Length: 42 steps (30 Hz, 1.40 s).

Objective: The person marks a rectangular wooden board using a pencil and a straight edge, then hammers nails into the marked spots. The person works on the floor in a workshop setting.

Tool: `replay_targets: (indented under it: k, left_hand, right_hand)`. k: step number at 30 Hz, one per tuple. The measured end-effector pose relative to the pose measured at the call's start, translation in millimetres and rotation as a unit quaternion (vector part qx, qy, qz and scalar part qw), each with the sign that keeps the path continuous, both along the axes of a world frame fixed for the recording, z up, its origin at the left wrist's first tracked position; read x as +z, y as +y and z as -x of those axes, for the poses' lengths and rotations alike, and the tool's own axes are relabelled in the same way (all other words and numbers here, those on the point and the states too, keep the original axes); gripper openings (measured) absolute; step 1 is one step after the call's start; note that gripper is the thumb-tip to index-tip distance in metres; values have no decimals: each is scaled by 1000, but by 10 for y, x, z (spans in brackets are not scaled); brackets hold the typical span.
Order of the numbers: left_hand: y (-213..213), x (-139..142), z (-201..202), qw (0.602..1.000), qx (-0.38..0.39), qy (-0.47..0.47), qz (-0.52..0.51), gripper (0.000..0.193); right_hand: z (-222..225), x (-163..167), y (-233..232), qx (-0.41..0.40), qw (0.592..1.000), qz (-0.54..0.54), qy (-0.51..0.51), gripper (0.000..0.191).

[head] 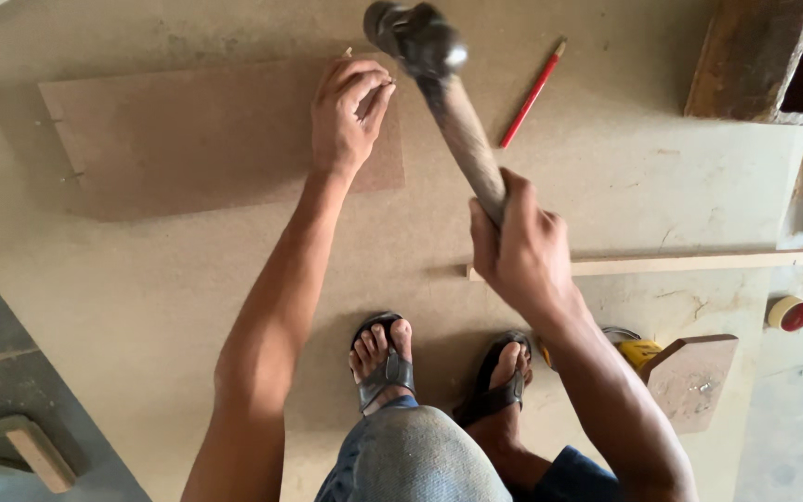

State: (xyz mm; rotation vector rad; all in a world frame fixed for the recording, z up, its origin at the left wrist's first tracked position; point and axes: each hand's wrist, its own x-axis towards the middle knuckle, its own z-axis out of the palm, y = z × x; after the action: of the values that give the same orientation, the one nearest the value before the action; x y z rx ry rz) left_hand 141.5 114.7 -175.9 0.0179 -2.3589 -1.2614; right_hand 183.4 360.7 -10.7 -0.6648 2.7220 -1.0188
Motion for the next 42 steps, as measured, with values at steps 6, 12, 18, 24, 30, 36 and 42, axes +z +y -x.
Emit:
replay_targets:
  k: [6, 12, 18, 24, 30, 36, 42]
  left_hand:
    - [6, 28, 58, 1000, 7, -23, 13, 6]
    - [-2, -15, 9, 1000, -1, -13, 9, 7]
    - [19, -34, 53, 999, 6, -11, 45, 8]
    - [1, -54, 15, 1000, -4, 5, 12, 5]
    - [16, -43, 48, 1000, 1, -2, 5, 6]
    - [32, -49, 63, 1000, 2, -11, 11, 6]
    - [11, -85, 17, 1000, 2, -9, 21, 6]
  right_hand:
    - [261, -334, -47, 23, 989, -138, -50, 30]
    - [-39, -146, 61, 21, 998, 0, 60, 34]
    - [238, -352, -72, 30, 979, -183, -83, 30]
    - [-141, -237, 174, -23, 999, 27, 38, 33]
    - [127, -495, -9, 22, 990, -129, -57, 29]
    - [26, -351, 113, 7, 999, -14, 28, 26]
    - [-110, -414, 115, -35, 996, 68, -38, 25]
